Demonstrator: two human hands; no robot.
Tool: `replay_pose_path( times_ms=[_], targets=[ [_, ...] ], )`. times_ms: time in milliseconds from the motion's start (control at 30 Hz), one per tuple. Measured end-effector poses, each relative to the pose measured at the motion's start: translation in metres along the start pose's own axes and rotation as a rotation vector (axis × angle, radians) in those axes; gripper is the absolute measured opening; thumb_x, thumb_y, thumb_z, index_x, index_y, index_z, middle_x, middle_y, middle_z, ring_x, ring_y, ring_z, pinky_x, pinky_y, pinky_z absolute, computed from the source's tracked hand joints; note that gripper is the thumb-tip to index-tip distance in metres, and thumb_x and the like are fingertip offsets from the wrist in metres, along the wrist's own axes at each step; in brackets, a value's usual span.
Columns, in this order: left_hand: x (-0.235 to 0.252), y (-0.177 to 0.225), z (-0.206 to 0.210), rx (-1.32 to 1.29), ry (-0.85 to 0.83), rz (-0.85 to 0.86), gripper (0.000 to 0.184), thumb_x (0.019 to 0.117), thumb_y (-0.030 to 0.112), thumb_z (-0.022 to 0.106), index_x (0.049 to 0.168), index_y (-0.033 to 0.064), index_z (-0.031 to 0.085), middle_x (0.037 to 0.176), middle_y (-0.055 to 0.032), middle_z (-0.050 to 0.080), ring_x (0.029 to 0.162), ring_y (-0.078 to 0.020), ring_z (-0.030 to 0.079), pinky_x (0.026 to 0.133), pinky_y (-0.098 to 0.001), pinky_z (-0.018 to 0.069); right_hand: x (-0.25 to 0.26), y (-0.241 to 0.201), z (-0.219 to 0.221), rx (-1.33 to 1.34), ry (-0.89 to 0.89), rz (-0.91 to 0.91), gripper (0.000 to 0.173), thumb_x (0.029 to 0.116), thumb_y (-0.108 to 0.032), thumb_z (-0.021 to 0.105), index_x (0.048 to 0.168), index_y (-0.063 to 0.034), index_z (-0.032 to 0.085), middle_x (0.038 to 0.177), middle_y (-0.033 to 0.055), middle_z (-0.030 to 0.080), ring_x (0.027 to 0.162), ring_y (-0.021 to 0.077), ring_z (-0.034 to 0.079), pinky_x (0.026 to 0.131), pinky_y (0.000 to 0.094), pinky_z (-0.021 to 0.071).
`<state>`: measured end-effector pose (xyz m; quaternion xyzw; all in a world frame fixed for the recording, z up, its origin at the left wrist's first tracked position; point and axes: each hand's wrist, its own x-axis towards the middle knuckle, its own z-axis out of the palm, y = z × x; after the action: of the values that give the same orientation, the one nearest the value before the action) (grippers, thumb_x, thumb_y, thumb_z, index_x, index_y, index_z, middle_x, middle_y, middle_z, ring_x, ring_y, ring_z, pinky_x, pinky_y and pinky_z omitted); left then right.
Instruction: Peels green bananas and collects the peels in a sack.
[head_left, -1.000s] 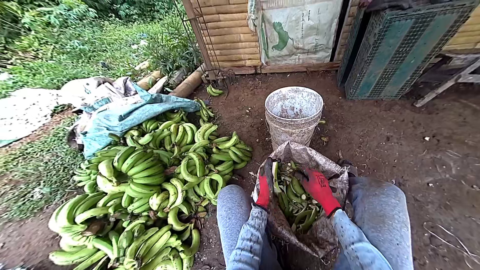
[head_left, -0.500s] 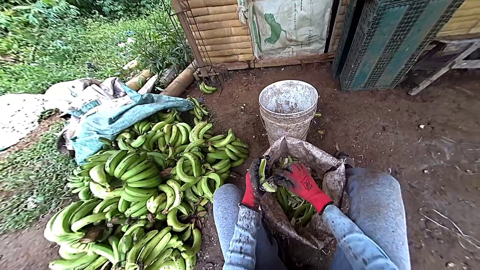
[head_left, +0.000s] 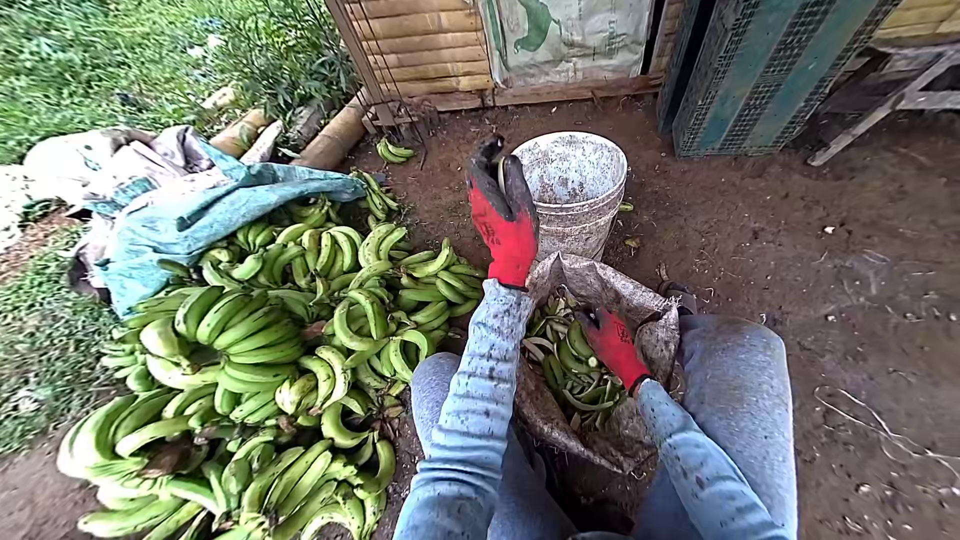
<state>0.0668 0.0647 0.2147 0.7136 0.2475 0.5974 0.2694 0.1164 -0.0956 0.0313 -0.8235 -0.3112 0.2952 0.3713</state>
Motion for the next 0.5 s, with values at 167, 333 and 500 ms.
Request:
replay_pose_path(
  times_ms=[167,333,500],
  targets=[
    [-0.020,-0.046,0.042,0.142,-0.441,-0.258,0.068,0.1046,0.036,0.055,0.160,0.0075,0.028,0.158,-0.0193,0.041,0.144,-0.0305,0.043,0.118,-0.0476,0.0368,0.004,0.010,-0.007,0.166,0.107,0.075,0.056,0.1040,-0.044,0.058,0.138,0.0001,0.055,0.119,0.0221,0.067,0.111,0.0331,0.065,0.100,0.0518,0.0498],
    [-0.198,-0.124,0.031,0.623,-1.171,-0.765,0.065,0.1036,0.042,0.054,0.148,-0.0032,0.043,0.142,-0.0264,0.055,0.134,-0.0392,0.054,0.110,-0.0574,0.0431,0.000,0.023,-0.005,0.201,0.092,0.181,0.050,0.1091,-0.032,0.049,0.149,-0.0020,0.046,0.126,0.0217,0.065,0.108,0.0309,0.067,0.096,0.0484,0.0536],
    [-0.236,-0.138,0.034,0.564,-1.074,-0.990,0.063,0.0949,0.032,0.068,0.144,-0.0025,0.048,0.143,-0.0247,0.055,0.135,-0.0366,0.053,0.112,-0.0539,0.0418,-0.024,0.038,0.021,0.143,-0.169,0.408,0.048,0.1115,-0.035,0.041,0.138,0.0023,0.055,0.125,0.0251,0.064,0.112,0.0343,0.064,0.099,0.0510,0.0488]
  ],
)
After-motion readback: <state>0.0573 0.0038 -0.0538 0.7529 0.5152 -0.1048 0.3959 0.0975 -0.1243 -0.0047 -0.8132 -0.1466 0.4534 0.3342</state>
